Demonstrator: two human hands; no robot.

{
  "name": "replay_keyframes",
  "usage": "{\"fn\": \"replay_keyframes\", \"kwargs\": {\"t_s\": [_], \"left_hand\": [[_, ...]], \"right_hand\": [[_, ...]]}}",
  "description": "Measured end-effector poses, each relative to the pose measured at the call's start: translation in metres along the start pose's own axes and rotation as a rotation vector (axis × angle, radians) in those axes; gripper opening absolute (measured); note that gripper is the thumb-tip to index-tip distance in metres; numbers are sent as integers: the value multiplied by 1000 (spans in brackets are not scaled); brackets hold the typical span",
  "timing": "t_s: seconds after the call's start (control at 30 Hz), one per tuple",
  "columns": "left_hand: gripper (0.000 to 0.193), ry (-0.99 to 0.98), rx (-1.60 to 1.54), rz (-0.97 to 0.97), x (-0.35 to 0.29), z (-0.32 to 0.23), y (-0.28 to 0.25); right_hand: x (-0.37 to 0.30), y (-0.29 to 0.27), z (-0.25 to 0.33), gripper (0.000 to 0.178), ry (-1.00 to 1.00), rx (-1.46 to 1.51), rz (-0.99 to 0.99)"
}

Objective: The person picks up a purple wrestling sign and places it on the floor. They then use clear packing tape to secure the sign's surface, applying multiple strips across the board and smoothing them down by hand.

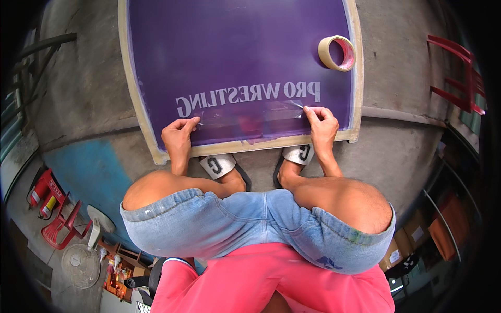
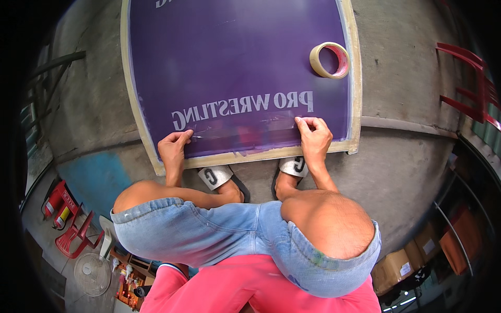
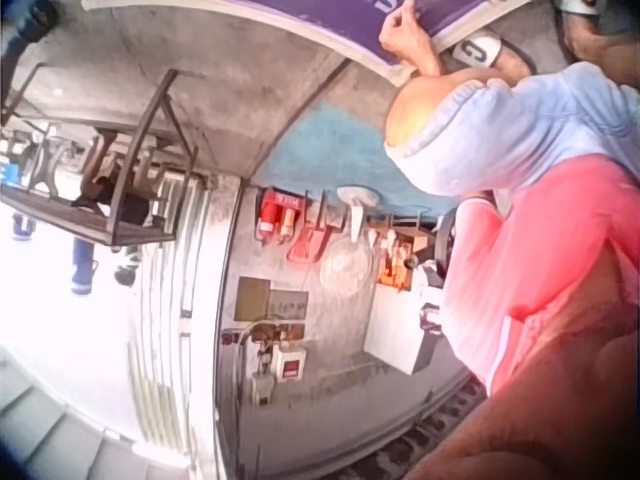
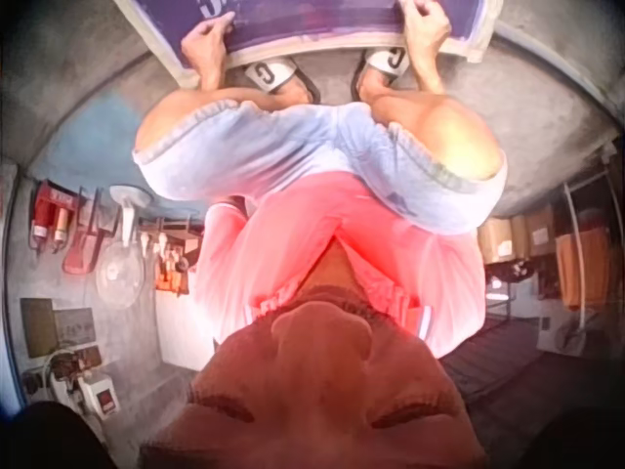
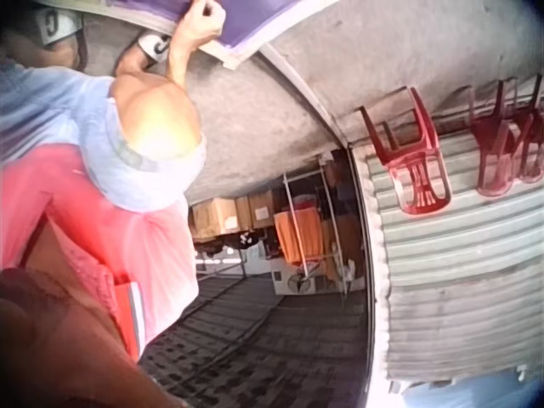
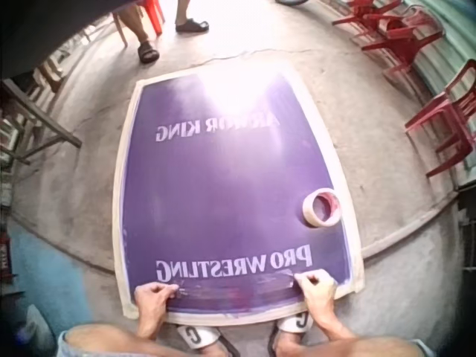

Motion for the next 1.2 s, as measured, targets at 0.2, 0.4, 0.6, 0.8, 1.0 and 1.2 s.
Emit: {"fn": "replay_keyframes", "kwargs": {"t_s": [0.2, 0.4, 0.6, 0.8, 1.0, 1.2], "left_hand": [[22, -19, 68, -33, 3, -5, 2], [22, -22, 77, -58, 4, 1, 4], [23, -43, 95, -59, 4, -2, 5], [25, -8, 130, -77, 8, 1, 6], [27, -17, 206, -92, 7, -3, 6], [28, -19, 216, -67, 5, -11, 8]], "right_hand": [[-1, 4, 0, 20, -6, -17, -42], [0, 8, 4, 21, -37, -56, -65], [0, 7, 0, 21, 2, -59, -42], [0, 7, 1, 22, -3, -91, -54], [1, 11, -4, 20, -20, -133, -80], [1, 10, 0, 20, 43, -175, -64]]}}
Point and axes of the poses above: each hand's wrist, its own x-axis towards the middle knuckle, its own y-axis out of the palm, z = x × y, the point moved 2 cm from there along x, towards the middle knuckle, and after that the axes turned 6 degrees about z, right-handed, at the moved point
